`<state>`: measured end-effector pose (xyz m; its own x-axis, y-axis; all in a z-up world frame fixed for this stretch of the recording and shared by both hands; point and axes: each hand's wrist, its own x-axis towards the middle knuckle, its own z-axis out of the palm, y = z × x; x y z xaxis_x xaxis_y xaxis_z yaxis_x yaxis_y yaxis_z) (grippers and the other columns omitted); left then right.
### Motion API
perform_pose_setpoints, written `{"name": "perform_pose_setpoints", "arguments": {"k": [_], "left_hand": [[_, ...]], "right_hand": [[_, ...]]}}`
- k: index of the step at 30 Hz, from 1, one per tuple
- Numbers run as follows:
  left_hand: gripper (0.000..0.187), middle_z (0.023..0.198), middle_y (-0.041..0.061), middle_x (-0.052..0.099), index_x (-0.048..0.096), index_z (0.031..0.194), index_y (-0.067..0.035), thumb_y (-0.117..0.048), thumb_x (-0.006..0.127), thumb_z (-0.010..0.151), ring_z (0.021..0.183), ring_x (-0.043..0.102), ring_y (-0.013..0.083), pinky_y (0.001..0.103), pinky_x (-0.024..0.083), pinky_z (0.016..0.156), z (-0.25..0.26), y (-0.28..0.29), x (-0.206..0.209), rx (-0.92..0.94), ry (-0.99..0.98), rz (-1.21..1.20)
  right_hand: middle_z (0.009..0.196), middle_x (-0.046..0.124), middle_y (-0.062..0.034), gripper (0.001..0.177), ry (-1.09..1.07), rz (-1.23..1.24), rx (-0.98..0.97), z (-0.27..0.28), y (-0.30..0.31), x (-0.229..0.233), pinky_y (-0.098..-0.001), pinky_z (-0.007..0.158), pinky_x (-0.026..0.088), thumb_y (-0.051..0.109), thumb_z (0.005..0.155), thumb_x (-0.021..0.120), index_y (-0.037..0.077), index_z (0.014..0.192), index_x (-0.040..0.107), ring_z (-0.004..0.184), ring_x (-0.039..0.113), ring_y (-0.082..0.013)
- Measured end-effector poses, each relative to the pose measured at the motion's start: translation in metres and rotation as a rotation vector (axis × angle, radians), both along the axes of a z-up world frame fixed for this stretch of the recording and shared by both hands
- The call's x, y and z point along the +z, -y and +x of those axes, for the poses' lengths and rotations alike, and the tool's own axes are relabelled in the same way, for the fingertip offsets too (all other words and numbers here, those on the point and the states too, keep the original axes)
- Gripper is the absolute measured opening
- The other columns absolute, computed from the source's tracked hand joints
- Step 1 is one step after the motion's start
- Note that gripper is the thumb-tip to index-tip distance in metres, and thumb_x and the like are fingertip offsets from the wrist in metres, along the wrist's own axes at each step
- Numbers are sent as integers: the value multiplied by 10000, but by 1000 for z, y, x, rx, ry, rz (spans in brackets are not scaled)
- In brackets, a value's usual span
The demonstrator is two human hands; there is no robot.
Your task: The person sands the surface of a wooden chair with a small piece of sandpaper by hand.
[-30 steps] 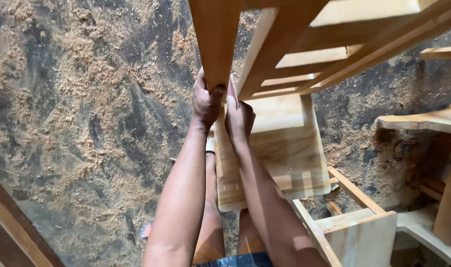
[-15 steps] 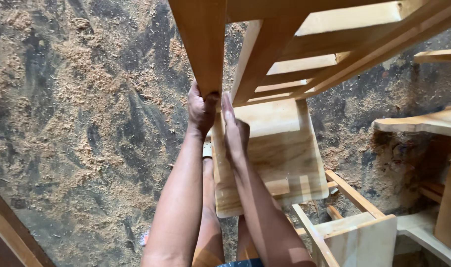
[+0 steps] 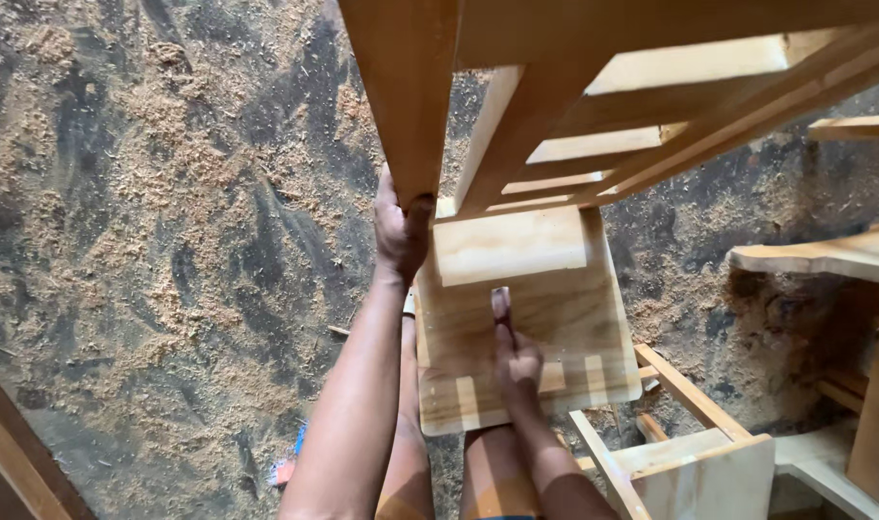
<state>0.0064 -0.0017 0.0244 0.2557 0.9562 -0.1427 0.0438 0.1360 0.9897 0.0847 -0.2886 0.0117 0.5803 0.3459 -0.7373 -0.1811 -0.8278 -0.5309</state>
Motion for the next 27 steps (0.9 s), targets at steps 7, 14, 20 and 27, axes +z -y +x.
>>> {"name": "perform_pose_setpoints", "arguments": {"k": [7,14,20,27], "left_hand": [[506,1180,188,632,463,1404,16,-391,542,1114,1109,641,301,410,545,969,1,65,30,205,-528,356],[669,1091,304,682,362,1549,24,-194,601,963,902,707,436,491,593,772,9,88,40,-290,-752,59],[584,1048,303,695,437,1424,-52,-242,677,927,853,711,466,520,593,752,12,89,48,-368,-846,26],[723,1061,308,684,334,1550,-71,-239,649,921,838,711,474,542,582,715,0,97,60,-330,-785,-69]], "right_hand": [[523,547,-49,389,89,-141,91,30,7,-6,-343,476,393,398,990,578,38,975,725,473,506,-127],[483,523,-28,423,47,-74,99,28,15,0,-341,438,431,388,997,567,16,876,726,426,545,-109],[488,498,-14,403,-45,-62,-39,32,18,-6,-331,348,397,373,1005,590,3,884,695,383,524,-124],[616,590,-34,417,-136,-38,69,43,38,-38,-327,474,470,359,1035,592,-20,900,702,506,580,-135]]}}
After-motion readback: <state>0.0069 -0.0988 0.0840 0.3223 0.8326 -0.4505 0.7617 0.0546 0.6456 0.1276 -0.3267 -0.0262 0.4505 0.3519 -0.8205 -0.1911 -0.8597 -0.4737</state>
